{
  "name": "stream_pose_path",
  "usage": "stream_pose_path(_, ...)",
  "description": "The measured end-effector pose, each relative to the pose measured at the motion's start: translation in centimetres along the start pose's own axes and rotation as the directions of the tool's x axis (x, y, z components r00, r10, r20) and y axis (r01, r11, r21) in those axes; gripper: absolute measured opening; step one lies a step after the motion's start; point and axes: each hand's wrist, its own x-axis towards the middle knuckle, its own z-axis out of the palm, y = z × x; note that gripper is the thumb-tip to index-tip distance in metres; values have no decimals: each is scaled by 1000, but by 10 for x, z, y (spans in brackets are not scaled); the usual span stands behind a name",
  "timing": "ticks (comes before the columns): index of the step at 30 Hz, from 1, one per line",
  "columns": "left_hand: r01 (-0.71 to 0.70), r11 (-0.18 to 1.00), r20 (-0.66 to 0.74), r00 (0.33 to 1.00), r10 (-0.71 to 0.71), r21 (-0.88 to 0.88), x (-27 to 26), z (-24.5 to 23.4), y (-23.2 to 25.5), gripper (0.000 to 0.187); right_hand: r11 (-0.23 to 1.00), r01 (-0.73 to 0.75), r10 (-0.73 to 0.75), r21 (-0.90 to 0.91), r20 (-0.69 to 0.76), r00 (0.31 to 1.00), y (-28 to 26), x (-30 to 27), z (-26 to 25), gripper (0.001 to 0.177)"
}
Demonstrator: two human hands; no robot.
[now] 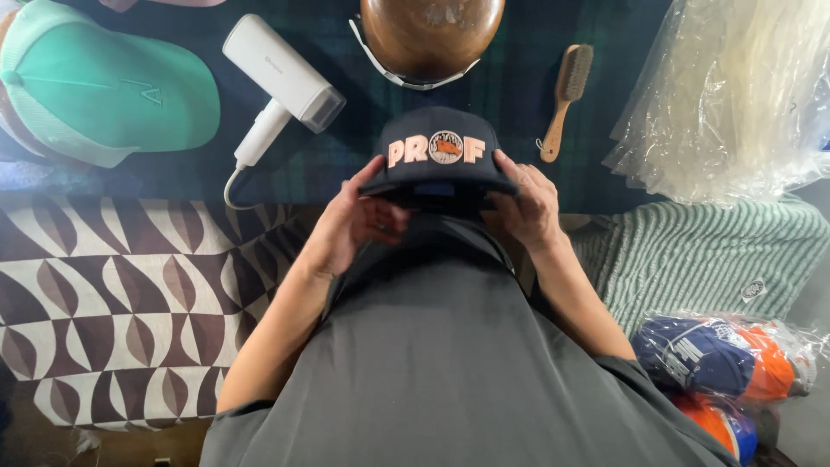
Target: The person cleans several baseball caps by brushing them with a wooden brush, drying them with a handheld hair dryer, and then placing them into individual plastic bags.
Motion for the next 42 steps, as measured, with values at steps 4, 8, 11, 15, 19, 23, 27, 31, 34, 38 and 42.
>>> stream_pose_path(4,76,412,-203,940,275,908,0,-6,20,47,996,-65,67,-56,31,997,30,-12,13,15)
stream_pose_path(8,-247,141,106,771,628,959,14,2,40,60,989,-110,129,-93,231,964,6,30,4,16)
stream_pose_path(11,-324,-64,305,779,548,944,8,17,55,62,988,50,0,-144,330,944,-16,64,6,15)
stream_pose_path(15,-288,-65,294,911,288,955,19,18,33,19,995,46,-86,90,512,855,-33,105,12,22)
stream_pose_path(19,-56,208,40,996,81,977,9,14,44,17,833,-519,321,192,597,735,35,119,17,25)
stream_pose_path(23,342,637,-361,927,-107,691,4,-17,26,47,883,-444,466,-149,178,867,147,73,54,63)
stream_pose_path(27,183,803,-270,962,-28,568,9,-34,10,41,893,-440,450,-100,143,881,139,78,66,33)
stream_pose_path(31,-27,970,-238,968,86,241,28,-71,-50,18,827,-478,546,-297,222,808,143,76,30,20)
stream_pose_path(34,2,999,-235,972,9,47,32,-75,-76,25,730,-539,668,-421,275,691,71,86,-40,16)
stream_pose_path(38,-38,995,-215,976,17,-95,32,-59,-90,24,661,-592,700,-462,96,708,-4,57,-121,10)
stream_pose_path(42,39,998,-331,942,-53,-50,43,-56,-109,36,891,-347,345,-293,-59,937,-55,1,-171,24)
